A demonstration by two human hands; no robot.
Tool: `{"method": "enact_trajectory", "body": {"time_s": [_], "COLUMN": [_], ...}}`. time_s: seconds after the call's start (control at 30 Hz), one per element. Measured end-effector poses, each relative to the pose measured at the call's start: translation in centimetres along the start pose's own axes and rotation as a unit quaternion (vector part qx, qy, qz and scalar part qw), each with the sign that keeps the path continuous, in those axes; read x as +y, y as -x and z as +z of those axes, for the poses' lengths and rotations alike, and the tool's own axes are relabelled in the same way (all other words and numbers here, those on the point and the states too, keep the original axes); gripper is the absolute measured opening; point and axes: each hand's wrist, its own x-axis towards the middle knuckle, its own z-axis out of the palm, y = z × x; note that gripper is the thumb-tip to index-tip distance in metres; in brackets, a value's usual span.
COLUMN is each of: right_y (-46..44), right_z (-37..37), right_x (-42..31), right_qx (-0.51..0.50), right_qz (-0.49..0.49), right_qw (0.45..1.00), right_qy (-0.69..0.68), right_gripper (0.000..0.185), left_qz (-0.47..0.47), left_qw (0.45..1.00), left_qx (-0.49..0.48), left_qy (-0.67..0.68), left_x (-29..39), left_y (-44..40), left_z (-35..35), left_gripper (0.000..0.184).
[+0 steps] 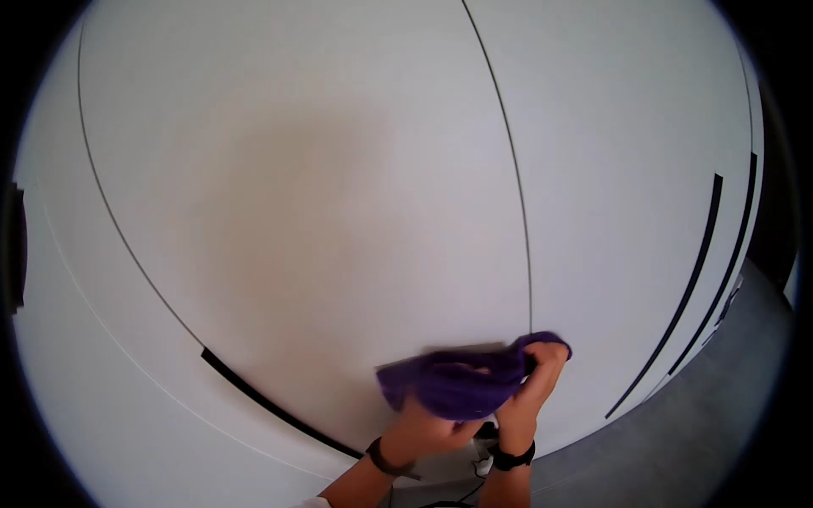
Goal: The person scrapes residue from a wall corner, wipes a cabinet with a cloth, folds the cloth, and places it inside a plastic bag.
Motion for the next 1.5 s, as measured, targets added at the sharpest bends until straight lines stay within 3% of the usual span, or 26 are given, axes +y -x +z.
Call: {"method": "enact_trajectory", "body": {"time_s": [0.07, 0.13, 0.27, 0.37, 0.4, 0.47, 0.6, 0.67, 0.73, 0.83, 0.97, 1.0, 1.1, 1.17, 1.2, 1.27, 1.4, 1.43, 1.5], "right_y": [-0.8, -1.0, -0.6, 0.0, 0.7, 1.6, 2.5, 3.1, 3.6, 4.9, 1.8, 0.7, -1.2, -3.3, -4.9, -9.6, -15.1, -16.2, -19.3], "right_z": [-1.0, -1.7, -4.1, -5.1, -5.7, -6.7, -9.3, -10.1, -10.2, -9.9, -11.0, -11.7, -13.1, -12.7, -12.6, -14.6, -16.6, -17.0, -18.0], "right_x": [2.1, 4.7, 6.9, 6.9, 8.8, 9.7, 8.1, 8.5, 10.3, 14.8, 14.4, 13.8, 13.2, 13.0, 13.2, 10.4, 13.9, 15.1, 18.7], "right_qx": [0.058, 0.081, 0.070, 0.045, 0.028, 0.033, 0.031, -0.028, -0.021, -0.053, 0.019, 0.009, 0.003, 0.094, 0.168, 0.161, 0.154, 0.140, 0.091], "right_qz": [0.002, 0.019, 0.068, 0.259, 0.232, 0.261, 0.305, 0.246, 0.256, 0.159, 0.133, 0.081, 0.137, 0.147, 0.231, 0.087, 0.170, 0.026, 0.003], "right_qw": [0.998, 0.996, 0.995, 0.963, 0.972, 0.964, 0.950, 0.969, 0.966, 0.980, 0.988, 0.991, 0.987, 0.982, 0.951, 0.983, 0.973, 0.989, 0.990], "right_qy": [0.011, 0.020, 0.035, -0.063, -0.010, -0.044, -0.059, -0.005, -0.010, 0.109, 0.071, 0.106, 0.077, 0.066, -0.114, 0.032, 0.005, 0.050, 0.107], "right_gripper": [0.027, 0.021, 0.017, 0.019, 0.018, 0.020, 0.025, 0.033, 0.034, 0.039, 0.042, 0.044, 0.048, 0.048, 0.048, 0.046, 0.050, 0.049, 0.047], "left_qz": [0.008, -0.142, -0.084, -0.054, -0.047, -0.031, 0.006, -0.008, -0.017, -0.056, -0.060, -0.062, -0.052, -0.026, -0.003, 0.073, 0.066, 0.068, 0.085], "left_qw": [1.000, 0.974, 0.976, 0.995, 0.996, 0.998, 0.999, 0.997, 0.997, 0.996, 0.993, 0.993, 0.996, 0.996, 0.994, 0.984, 0.990, 0.992, 0.993], "left_qx": [-0.011, -0.036, -0.055, -0.043, -0.049, -0.011, -0.034, -0.059, -0.044, -0.043, -0.072, -0.073, -0.069, -0.083, -0.110, -0.153, -0.115, -0.098, -0.074], "left_qy": [0.023, 0.176, 0.193, 0.067, 0.064, 0.055, 0.031, 0.040, 0.062, 0.057, 0.074, 0.069, 0.027, 0.000, -0.012, -0.047, 0.043, 0.052, 0.043], "left_x": [0.4, 1.5, 0.4, -1.1, -1.3, -1.3, -1.2, -0.5, -0.3, 1.4, 1.5, 1.9, 3.5, 2.9, 2.6, 2.9, 4.7, 5.2, 5.4], "left_y": [-0.2, -0.9, -0.4, 1.6, 1.8, 2.4, 3.1, 2.7, 1.9, 0.3, -0.4, -1.3, -3.4, -4.4, -5.7, -9.3, -13.2, -13.8, -14.7], "left_z": [2.1, 3.9, 7.3, 7.7, 7.7, 8.0, 8.3, 7.4, 6.5, 5.4, 4.9, 5.2, 5.2, 5.9, 6.7, 10.1, 18.1, 19.8, 23.4], "left_gripper": [0.038, 0.042, 0.040, 0.033, 0.033, 0.029, 0.032, 0.031, 0.028, 0.025, 0.030, 0.030, 0.023, 0.029, 0.030, 0.038, 0.038, 0.039, 0.043]}}
